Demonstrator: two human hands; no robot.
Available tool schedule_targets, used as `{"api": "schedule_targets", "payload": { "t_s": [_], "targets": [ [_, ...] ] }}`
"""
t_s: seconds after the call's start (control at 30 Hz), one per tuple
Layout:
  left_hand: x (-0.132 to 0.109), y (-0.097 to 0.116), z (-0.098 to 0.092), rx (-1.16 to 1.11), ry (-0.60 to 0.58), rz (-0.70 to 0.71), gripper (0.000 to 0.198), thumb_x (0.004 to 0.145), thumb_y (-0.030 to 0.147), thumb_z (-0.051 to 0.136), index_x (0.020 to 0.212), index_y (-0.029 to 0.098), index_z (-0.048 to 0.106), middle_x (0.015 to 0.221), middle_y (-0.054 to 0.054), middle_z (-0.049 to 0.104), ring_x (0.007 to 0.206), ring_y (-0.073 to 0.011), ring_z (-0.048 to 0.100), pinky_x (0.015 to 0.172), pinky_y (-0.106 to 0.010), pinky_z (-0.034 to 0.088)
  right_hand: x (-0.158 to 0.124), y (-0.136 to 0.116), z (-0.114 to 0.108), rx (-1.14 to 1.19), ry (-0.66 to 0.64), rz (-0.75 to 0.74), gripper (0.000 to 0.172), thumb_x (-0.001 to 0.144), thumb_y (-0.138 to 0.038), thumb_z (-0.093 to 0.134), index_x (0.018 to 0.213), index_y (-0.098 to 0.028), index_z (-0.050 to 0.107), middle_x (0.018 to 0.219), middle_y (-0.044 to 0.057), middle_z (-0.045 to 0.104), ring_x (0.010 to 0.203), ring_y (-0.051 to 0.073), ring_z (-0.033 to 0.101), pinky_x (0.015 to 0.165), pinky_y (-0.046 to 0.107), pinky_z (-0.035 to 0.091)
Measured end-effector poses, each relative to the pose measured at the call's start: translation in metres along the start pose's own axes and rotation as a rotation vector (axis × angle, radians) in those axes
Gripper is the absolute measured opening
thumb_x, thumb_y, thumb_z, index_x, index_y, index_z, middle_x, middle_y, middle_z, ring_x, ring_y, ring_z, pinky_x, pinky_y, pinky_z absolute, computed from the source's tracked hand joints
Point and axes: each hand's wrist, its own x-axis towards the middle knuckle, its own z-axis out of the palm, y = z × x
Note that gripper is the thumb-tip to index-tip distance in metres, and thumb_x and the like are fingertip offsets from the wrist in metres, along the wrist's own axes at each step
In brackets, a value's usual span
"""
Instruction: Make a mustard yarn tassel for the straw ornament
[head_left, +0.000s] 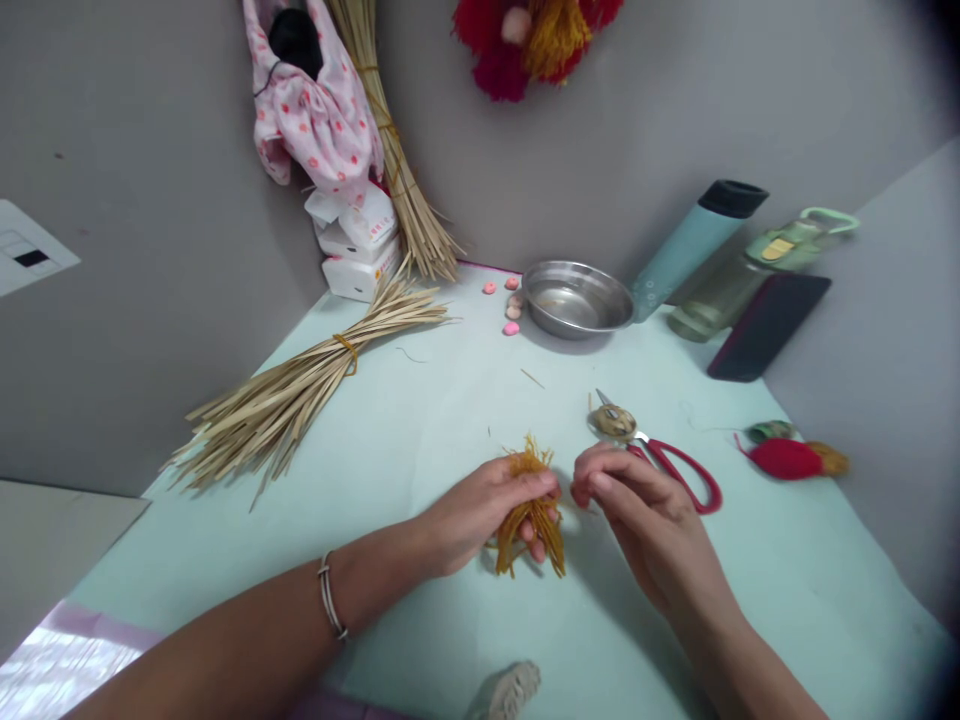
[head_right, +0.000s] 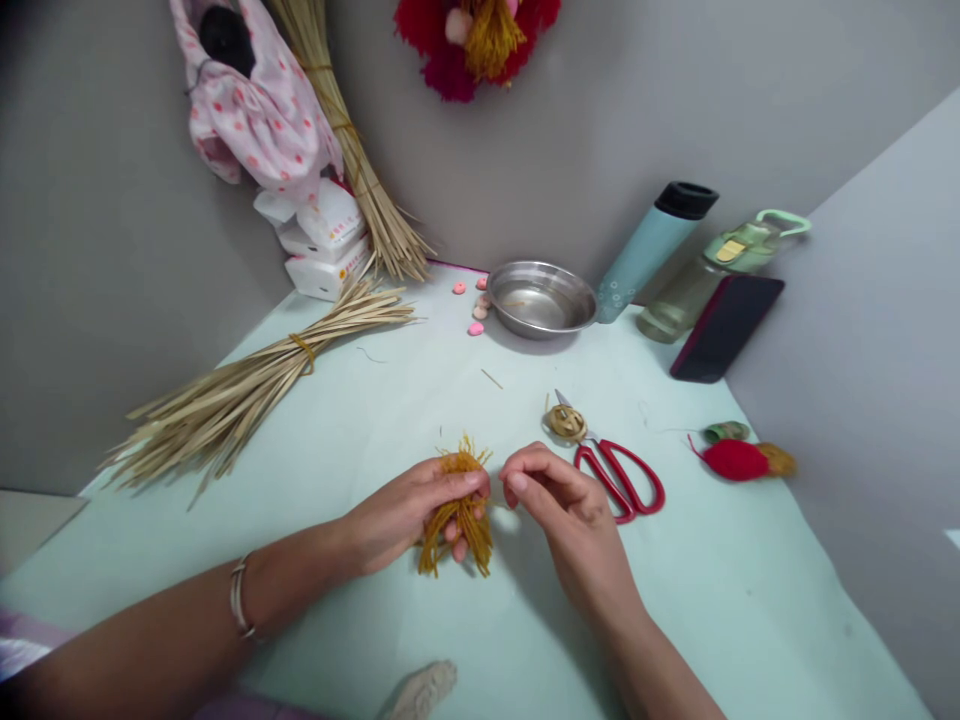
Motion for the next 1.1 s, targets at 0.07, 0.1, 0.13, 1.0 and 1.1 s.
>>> {"api": "schedule_targets", "payload": {
  "t_s": [0.07,0.1,0.13,1.0,1.1],
  "targets": [
    [0.000,0.001,0.000,-0.015,-0.004,0.008,0.030,0.081,0.044,0.062,0.086,0.014,0.056,0.072,0.001,0.055,0.048,-0.0052,0.047,0.051,-0.021,0.046,-0.001,-0.004,-0.001,-0.066,-0.030,-0.068,0.014,0.090,-0.028,0.060,0.078,-0.024,0.065,0.081,0.000,0.054,0.079,0.015,0.049,0.069,0.026,0.038],
    [0.000,0.002,0.000,-0.021,0.001,0.010,0.030,0.081,0.043,0.062,0.087,0.014,0.056,0.072,0.001,0.055,0.048,-0.0052,0.047,0.051,-0.021,0.046,-0.001,-0.006,-0.002,-0.117,-0.039,-0.100,0.016,0.091,-0.027,0.058,0.077,-0.024,0.064,0.082,0.000,0.054,0.080,0.015,0.049,0.069,0.027,0.038],
    [-0.001,0.003,0.001,-0.027,0.006,0.011,0.030,0.080,0.043,0.063,0.087,0.014,0.056,0.072,0.001,0.055,0.048,-0.0051,0.047,0.051,-0.021,0.047,-0.002,-0.009,-0.002,-0.177,-0.045,-0.134,0.017,0.092,-0.026,0.056,0.076,-0.023,0.063,0.082,0.001,0.054,0.080,0.015,0.050,0.069,0.027,0.038],
    [0.000,0.002,0.001,-0.045,0.075,0.061,0.022,0.081,0.036,0.061,0.090,0.017,0.056,0.078,0.001,0.054,0.051,-0.0048,0.047,0.053,-0.022,0.049,-0.005,-0.011,0.007,-0.784,0.027,-0.372,0.026,0.088,-0.019,0.056,0.113,-0.024,0.055,0.097,0.009,0.055,0.090,0.025,0.054,0.065,0.034,0.047],
    [0.000,0.002,0.001,-0.047,0.074,0.067,0.022,0.081,0.036,0.061,0.089,0.016,0.056,0.079,0.001,0.054,0.051,-0.0048,0.046,0.053,-0.022,0.048,-0.003,-0.006,0.005,-0.806,-0.024,-0.318,0.019,0.090,-0.022,0.055,0.108,-0.023,0.059,0.091,0.008,0.055,0.083,0.023,0.054,0.058,0.032,0.044]
  ]
}}
